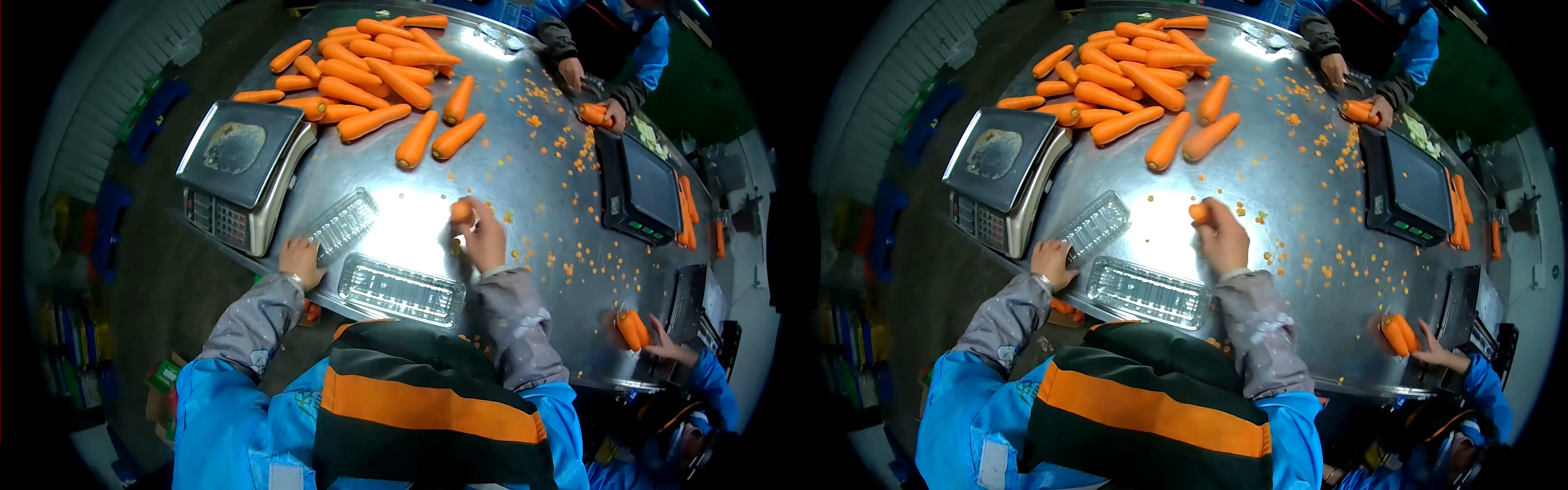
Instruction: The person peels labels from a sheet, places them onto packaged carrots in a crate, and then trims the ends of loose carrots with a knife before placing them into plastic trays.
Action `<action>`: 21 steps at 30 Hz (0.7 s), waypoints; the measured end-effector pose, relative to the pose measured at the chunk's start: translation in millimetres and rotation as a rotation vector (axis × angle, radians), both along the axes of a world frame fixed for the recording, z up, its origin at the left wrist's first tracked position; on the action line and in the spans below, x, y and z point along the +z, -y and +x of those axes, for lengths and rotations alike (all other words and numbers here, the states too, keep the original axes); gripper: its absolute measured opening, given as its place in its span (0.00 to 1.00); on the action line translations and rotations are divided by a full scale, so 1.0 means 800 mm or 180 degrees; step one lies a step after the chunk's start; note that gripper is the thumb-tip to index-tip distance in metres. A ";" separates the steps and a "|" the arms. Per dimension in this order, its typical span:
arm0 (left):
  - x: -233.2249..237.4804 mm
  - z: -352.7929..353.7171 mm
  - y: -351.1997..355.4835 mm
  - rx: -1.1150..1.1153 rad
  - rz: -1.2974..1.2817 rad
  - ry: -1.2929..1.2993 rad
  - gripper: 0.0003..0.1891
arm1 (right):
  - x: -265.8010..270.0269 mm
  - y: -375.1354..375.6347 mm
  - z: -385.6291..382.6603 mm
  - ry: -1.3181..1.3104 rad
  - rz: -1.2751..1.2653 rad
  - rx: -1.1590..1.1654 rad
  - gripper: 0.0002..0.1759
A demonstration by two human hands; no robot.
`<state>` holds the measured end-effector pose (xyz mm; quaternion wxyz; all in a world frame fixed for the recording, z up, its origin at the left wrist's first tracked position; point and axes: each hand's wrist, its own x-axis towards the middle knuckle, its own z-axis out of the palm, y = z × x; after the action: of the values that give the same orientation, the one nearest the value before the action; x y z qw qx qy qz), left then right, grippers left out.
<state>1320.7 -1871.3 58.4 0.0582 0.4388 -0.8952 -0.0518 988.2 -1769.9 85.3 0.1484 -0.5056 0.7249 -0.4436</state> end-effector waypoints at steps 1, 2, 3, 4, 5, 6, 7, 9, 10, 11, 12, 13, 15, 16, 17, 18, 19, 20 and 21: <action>-0.007 0.008 -0.003 -0.0046 0.0063 0.0104 0.18 | 0.011 -0.005 -0.013 0.0308 -0.0187 -0.0334 0.18; -0.016 0.014 -0.001 -0.0114 0.0127 0.0216 0.18 | 0.022 -0.016 -0.027 0.1398 -0.0041 -0.0605 0.15; -0.028 0.019 0.003 -0.0160 0.0074 0.0362 0.11 | 0.029 -0.031 -0.037 0.2506 0.0089 -0.0896 0.12; -0.024 0.017 -0.001 -0.0079 0.0070 0.0067 0.08 | 0.033 -0.044 -0.042 0.2916 -0.0271 -0.0865 0.11; -0.017 0.015 -0.003 0.0013 0.0059 -0.0231 0.06 | 0.046 -0.062 -0.043 0.3412 -0.0442 -0.0908 0.09; -0.016 0.017 0.001 -0.0044 -0.0002 -0.0461 0.05 | 0.051 -0.079 -0.046 0.3476 -0.0545 -0.1011 0.09; -0.009 0.016 0.003 0.0140 0.0188 -0.0367 0.05 | 0.054 -0.096 -0.050 0.3542 -0.0643 -0.1080 0.08; 0.007 0.011 0.007 0.0114 0.0129 -0.0459 0.03 | 0.066 -0.135 -0.054 0.3279 -0.0549 -0.1262 0.08; 0.016 0.006 0.008 0.0115 0.0117 -0.0477 0.04 | 0.061 -0.156 -0.057 0.3113 -0.0575 -0.1415 0.09; 0.024 0.000 0.010 0.0116 0.0103 -0.0488 0.04 | 0.055 -0.178 -0.061 0.2952 -0.0598 -0.1567 0.11; 0.030 -0.005 0.013 0.0111 0.0087 -0.0500 0.05 | 0.053 -0.199 -0.065 0.2938 -0.0565 -0.1629 0.13; 0.033 -0.006 0.019 0.0148 0.0156 -0.0271 0.07 | 0.051 -0.219 -0.069 0.2919 -0.0540 -0.1699 0.14; 0.040 -0.013 0.031 0.0183 0.0288 0.0174 0.12 | 0.051 -0.252 -0.072 0.2849 -0.0658 -0.1772 0.16; 0.046 -0.017 0.034 0.0430 0.0630 0.0301 0.16 | 0.052 -0.266 -0.072 0.2786 -0.0743 -0.1902 0.16; 0.052 -0.024 0.034 0.0612 0.0775 0.0459 0.13 | 0.052 -0.277 -0.071 0.2829 -0.0811 -0.1950 0.16; 0.053 -0.028 0.036 0.0376 0.0616 -0.0204 0.12 | 0.052 -0.290 -0.072 0.2852 -0.0893 -0.2021 0.16; 0.064 -0.042 0.031 0.0130 0.0488 -0.0875 0.11 | 0.053 -0.306 -0.073 0.2861 -0.0972 -0.2109 0.16; 0.077 -0.060 0.023 0.0111 0.0508 -0.1096 0.09 | 0.040 -0.329 -0.081 0.2883 -0.1019 -0.1933 0.19; 0.102 -0.092 0.012 -0.0237 0.0308 -0.0995 0.08 | 0.046 -0.336 -0.081 0.2927 -0.1150 -0.1938 0.20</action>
<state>1247.5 -1880.5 140.1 0.1735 0.3942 -0.8874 -0.1646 923.6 -1500.7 121.9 0.2252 -0.0470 0.6116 -0.7570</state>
